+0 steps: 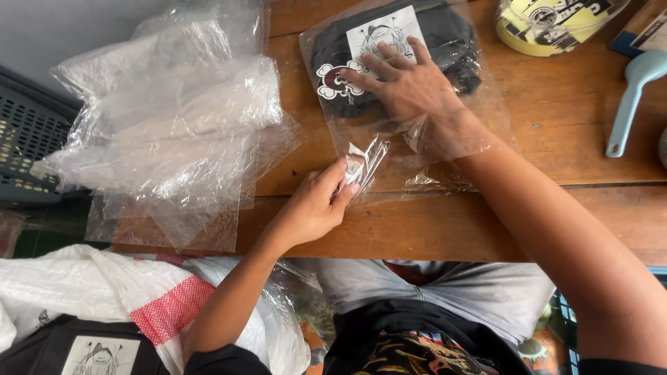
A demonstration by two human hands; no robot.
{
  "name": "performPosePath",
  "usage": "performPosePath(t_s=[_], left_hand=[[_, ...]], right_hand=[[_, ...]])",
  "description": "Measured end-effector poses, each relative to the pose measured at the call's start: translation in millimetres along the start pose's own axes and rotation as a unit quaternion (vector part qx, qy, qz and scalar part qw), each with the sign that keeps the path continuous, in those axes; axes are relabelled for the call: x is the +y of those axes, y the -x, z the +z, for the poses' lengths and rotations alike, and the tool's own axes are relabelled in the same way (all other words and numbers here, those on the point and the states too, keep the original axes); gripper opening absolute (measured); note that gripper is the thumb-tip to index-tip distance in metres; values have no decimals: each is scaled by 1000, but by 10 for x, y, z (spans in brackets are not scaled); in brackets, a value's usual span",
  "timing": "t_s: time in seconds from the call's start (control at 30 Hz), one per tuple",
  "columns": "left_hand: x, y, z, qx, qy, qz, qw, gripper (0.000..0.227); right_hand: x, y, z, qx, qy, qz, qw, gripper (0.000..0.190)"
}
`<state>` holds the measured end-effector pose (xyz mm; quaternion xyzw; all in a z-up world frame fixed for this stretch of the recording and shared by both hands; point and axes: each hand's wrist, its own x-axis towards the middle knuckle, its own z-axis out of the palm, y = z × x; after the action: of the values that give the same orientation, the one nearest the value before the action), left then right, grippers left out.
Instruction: Cleaning a small black pouch with a brush and duster before placing it into a plastic bag for packaging.
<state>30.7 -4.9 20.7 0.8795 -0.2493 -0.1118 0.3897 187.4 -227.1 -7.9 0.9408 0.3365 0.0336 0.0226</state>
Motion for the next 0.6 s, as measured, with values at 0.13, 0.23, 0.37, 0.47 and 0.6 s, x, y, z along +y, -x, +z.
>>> performPosePath(t_s=[0.13, 0.23, 0.37, 0.47, 0.6], left_hand=[[0, 45, 13, -24, -21, -7, 999, 13], [79, 67, -10, -36, -6, -52, 998, 38], [174, 99, -144, -33, -78, -61, 995, 55], [341, 150, -350, -54, -228, -128, 964, 104], [556, 40, -580, 91, -332, 12, 939, 112]], right_hand=[[22, -80, -40, 10, 13, 27, 999, 69], [28, -129, -30, -23, -9, 40, 999, 75], [-143, 70, -140, 17, -37, 49, 998, 72], [-295, 422, -142, 74, -37, 47, 995, 82], [-544, 908, -106, 111, -11, 52, 992, 66]])
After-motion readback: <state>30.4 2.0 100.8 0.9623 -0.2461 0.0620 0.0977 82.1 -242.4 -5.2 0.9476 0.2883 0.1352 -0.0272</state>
